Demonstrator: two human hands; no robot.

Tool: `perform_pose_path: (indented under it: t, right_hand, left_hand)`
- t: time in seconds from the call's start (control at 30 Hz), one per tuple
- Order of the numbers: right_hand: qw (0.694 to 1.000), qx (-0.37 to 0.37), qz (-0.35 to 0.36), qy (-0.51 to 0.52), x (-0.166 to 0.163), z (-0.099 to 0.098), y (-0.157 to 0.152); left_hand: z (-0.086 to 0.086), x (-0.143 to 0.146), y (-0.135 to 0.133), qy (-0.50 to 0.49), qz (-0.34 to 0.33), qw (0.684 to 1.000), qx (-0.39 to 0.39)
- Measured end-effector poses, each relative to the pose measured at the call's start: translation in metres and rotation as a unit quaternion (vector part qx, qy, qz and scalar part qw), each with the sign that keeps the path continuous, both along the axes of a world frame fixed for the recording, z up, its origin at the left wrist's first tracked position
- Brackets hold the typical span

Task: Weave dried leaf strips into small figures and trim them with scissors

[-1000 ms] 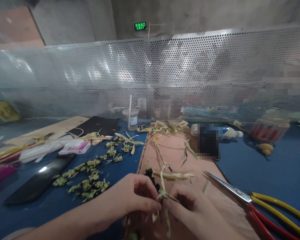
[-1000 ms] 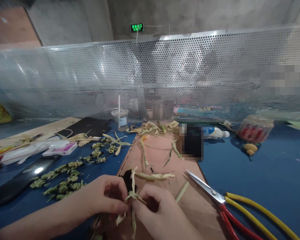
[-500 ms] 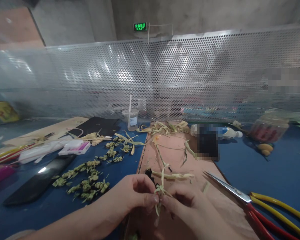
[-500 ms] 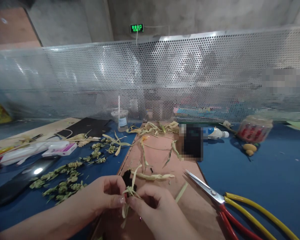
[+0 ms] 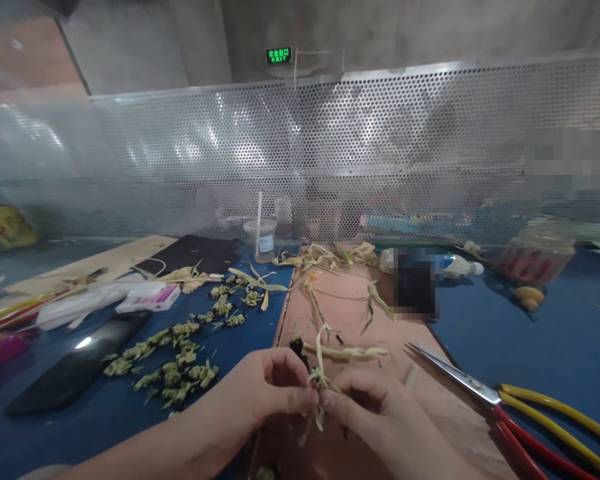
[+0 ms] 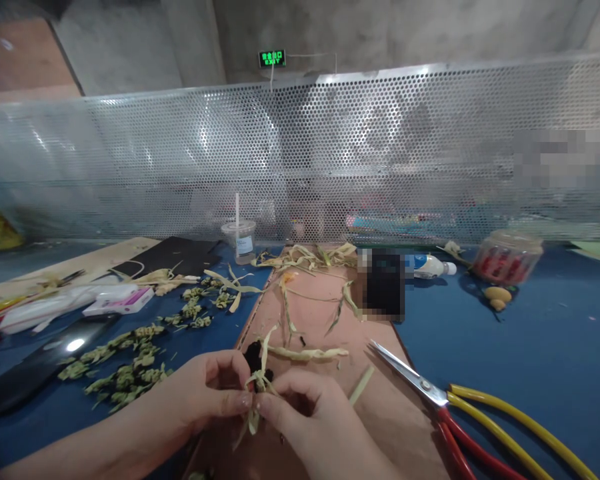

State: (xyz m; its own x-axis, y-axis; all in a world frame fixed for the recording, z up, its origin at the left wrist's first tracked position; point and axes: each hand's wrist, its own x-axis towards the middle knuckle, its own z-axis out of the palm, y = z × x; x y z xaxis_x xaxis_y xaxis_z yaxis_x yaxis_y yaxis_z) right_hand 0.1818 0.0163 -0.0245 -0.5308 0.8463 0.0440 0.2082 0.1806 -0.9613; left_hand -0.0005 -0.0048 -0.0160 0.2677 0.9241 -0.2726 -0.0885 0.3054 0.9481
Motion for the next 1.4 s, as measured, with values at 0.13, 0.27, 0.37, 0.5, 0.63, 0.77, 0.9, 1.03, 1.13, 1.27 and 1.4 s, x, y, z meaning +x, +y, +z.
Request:
perform_pose_path:
  t: [0.13, 0.27, 0.37, 0.5, 0.63, 0.77, 0.9, 1.03, 1.13, 1.27, 1.4]
  right_hand:
    - [1.0, 0.0, 0.008, -0.007, -0.001, 0.001, -0.001]
    - [0.999, 0.009, 0.001, -0.041, -0.004, -0.001, -0.007]
    - [0.998, 0.025, -0.018, -0.051, -0.006, -0.007, -0.011]
    - [0.994, 0.089, -0.02, -0.057, -0.005, -0.011, -0.01]
    - [0.987, 0.14, -0.019, -0.076, -0.003, -0.012, -0.007]
    - [0.977, 0.194, -0.026, -0.081, -0.001, -0.014, -0.007]
    - [0.972, 0.211, -0.046, -0.098, -0.001, -0.014, -0.006]
    - [0.971, 0.205, -0.046, -0.114, -0.001, -0.013, -0.006]
    - [0.972, 0.199, -0.052, -0.114, -0.001, -0.013, -0.007]
    - [0.972, 0.201, -0.051, -0.113, -0.001, -0.012, -0.007]
    - [0.968, 0.23, -0.077, -0.063, 0.001, -0.011, -0.006]
  left_hand:
    - [0.0, -0.001, 0.002, 0.023, 0.019, 0.999, 0.025]
    - [0.005, 0.001, 0.002, 0.057, 0.035, 0.997, 0.034]
    - [0.009, 0.004, 0.001, 0.074, 0.036, 0.996, 0.041]
    - [0.01, 0.006, 0.001, 0.087, 0.029, 0.994, 0.054]
    - [0.01, 0.005, 0.001, 0.087, 0.028, 0.994, 0.063]
    - [0.012, 0.006, 0.001, 0.097, 0.037, 0.992, 0.066]
    - [0.013, 0.007, 0.0, 0.074, 0.041, 0.995, 0.056]
    - [0.011, 0.007, 0.0, 0.033, 0.044, 0.998, 0.015]
    - [0.008, 0.007, 0.0, 0.007, 0.049, 0.999, 0.006]
    - [0.005, 0.007, -0.001, -0.016, 0.046, 0.999, 0.005]
    - [0.007, 0.007, 0.0, -0.031, 0.048, 0.998, -0.012]
